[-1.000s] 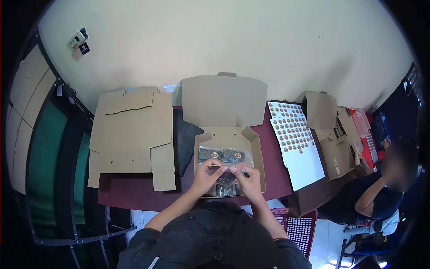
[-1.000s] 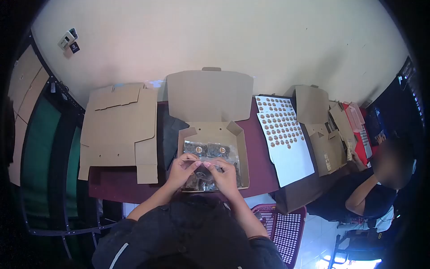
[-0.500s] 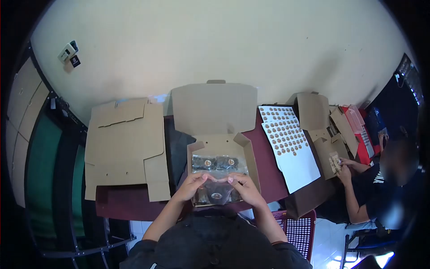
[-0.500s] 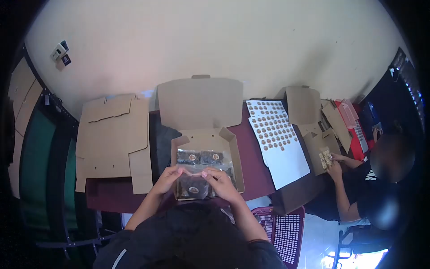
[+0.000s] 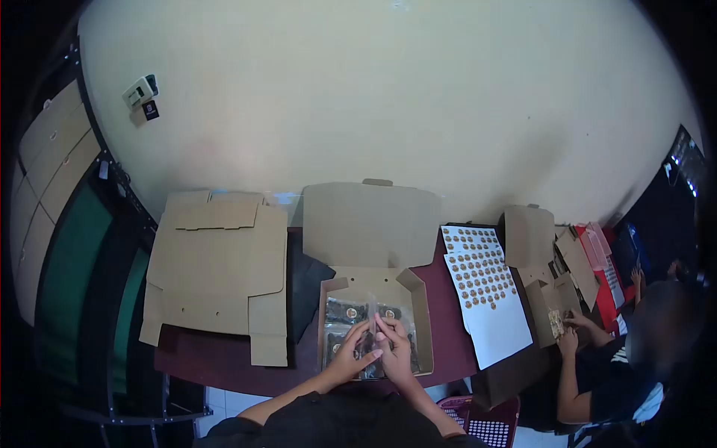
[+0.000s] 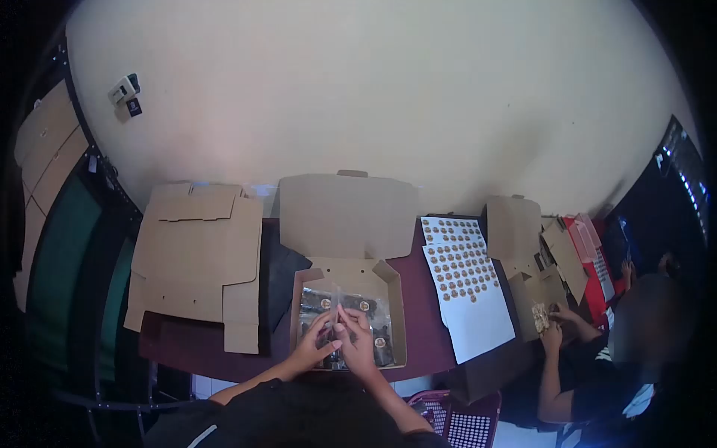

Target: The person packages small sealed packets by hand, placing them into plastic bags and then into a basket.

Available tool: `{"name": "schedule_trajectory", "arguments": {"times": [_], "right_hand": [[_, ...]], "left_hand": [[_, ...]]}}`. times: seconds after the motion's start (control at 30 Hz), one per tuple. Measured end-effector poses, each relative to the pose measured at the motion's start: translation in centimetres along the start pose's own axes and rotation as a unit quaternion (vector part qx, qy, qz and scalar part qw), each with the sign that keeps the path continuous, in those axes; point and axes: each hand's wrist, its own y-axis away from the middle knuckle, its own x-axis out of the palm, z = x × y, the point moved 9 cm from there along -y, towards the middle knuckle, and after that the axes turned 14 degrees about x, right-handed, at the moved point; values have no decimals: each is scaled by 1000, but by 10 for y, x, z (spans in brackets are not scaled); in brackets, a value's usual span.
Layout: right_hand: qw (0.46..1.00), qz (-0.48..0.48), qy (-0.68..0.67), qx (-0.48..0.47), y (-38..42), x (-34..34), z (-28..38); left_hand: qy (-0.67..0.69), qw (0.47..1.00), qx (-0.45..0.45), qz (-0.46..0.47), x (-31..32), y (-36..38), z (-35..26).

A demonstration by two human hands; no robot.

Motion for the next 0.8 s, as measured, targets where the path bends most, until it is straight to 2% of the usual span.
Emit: {"name": "schedule_trajectory", "arguments": {"times": [0.1,0.13,0.17,0.2,0.23,0.27,0.3,0.37,0.4,0.43,0.47,0.57,0.6,0.67,0.73,0.77,0.8], "right_hand": [[999,-9,-27,26,-5,2,-14],[999,-9,-33,38,-10,4,-23],[998,-8,-38,52,-16,4,-33],[999,-30,0,10,-21,4,-30],[1000,-25,3,15,-23,8,-33],[996,-80,24,34,-27,2,-35],[988,-134,46,52,-28,-5,-37],[991,-110,73,31,-41,-6,-39],[982,5,-82,173,-47,6,-64],[915,121,-228,310,-41,27,-83],[891,156,-251,345,-41,32,-92],[919,129,-186,322,-49,24,-90],[901,159,-215,341,-49,29,-77],[915,193,-158,317,-55,26,-71],[938,237,-38,251,-61,19,-57],[935,260,-30,239,-60,18,-57],[920,312,-15,236,-54,17,-56]], "left_hand": [[56,998,-34,-8,-5,-4,7],[68,997,6,-46,-9,-9,6],[69,996,8,-51,-11,-12,8],[105,990,-47,-77,-12,-10,15],[141,979,-103,-103,-13,-5,21],[147,971,-110,-156,-18,-6,21],[150,969,-114,-163,-22,-3,26],[82,973,-173,-127,-34,1,51],[42,984,-131,-110,-38,-5,47],[50,984,-127,-117,-41,-8,50],[7,987,-112,-115,-44,-10,49],[-53,988,-86,-117,-56,-16,36],[0,989,-96,-114,-55,-19,37],[52,986,-107,-118,-55,-17,43],[56,996,-70,0,-49,-24,43],[46,996,-77,-1,-60,-27,44],[75,991,-103,42,-56,-25,42]]}}
